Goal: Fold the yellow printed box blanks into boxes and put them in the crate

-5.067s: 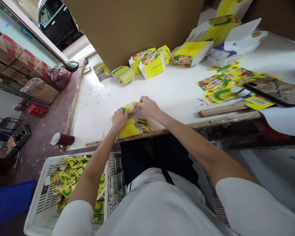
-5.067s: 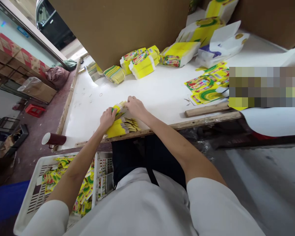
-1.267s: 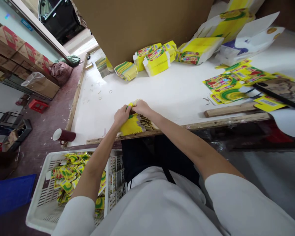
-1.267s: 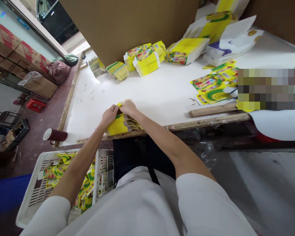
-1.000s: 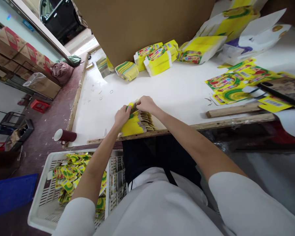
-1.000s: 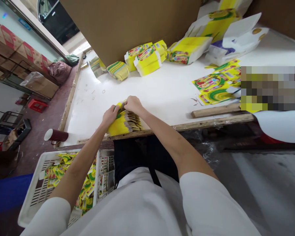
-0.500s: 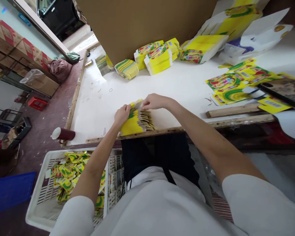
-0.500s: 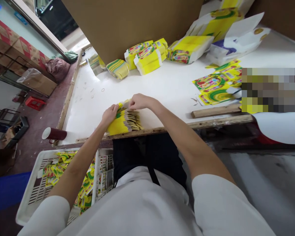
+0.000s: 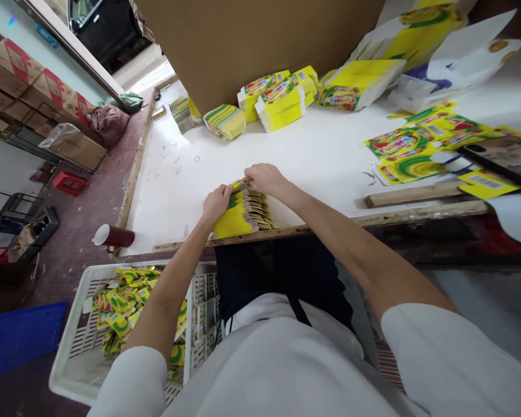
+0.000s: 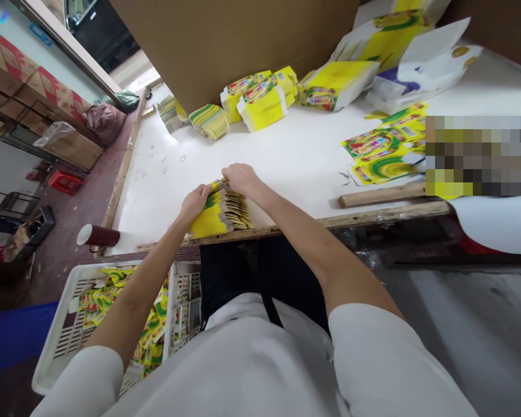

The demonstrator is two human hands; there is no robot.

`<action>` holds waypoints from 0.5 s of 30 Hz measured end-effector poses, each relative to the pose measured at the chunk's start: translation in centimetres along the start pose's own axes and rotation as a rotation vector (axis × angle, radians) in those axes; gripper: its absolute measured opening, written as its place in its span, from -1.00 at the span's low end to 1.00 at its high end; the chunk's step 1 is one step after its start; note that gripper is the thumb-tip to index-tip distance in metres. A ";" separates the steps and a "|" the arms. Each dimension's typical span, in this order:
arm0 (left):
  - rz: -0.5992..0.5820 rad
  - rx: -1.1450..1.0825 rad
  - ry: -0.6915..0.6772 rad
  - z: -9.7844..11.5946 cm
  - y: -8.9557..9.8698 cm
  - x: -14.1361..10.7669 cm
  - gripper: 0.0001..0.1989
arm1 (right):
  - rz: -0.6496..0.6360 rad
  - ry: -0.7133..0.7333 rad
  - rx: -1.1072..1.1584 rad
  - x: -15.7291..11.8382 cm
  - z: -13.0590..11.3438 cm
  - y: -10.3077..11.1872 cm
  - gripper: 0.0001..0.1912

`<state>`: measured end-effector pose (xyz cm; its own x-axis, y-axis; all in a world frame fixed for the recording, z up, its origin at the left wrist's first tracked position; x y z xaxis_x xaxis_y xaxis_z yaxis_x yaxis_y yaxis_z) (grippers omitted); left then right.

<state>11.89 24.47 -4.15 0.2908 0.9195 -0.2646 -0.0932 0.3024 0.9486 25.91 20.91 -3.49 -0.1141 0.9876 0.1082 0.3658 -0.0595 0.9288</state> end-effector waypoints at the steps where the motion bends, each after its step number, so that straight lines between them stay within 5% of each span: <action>1: 0.001 0.004 -0.002 0.0 0.0 0.0 -0.52 | 0.008 -0.010 -0.004 0.2 0.0 0.0 -0.73; 15: -0.016 0.044 -0.035 0.3 -0.5 0.6 -0.64 | 0.072 -0.296 0.256 2.0 0.9 -1.9 -0.64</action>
<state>12.34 24.80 -4.70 0.3248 0.9052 -0.2739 -0.0463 0.3045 0.9514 25.87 23.16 -5.36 0.1773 0.9838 0.0279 0.5862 -0.1283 0.7999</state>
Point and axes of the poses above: each hand's wrist, its own x-axis towards the middle knuckle, its own y-axis out of the back of the hand, z = x × y, the point moved 10 cm from there along x, towards the middle knuckle, and after that the axes turned 9 degrees about y, right-handed, at the moved point
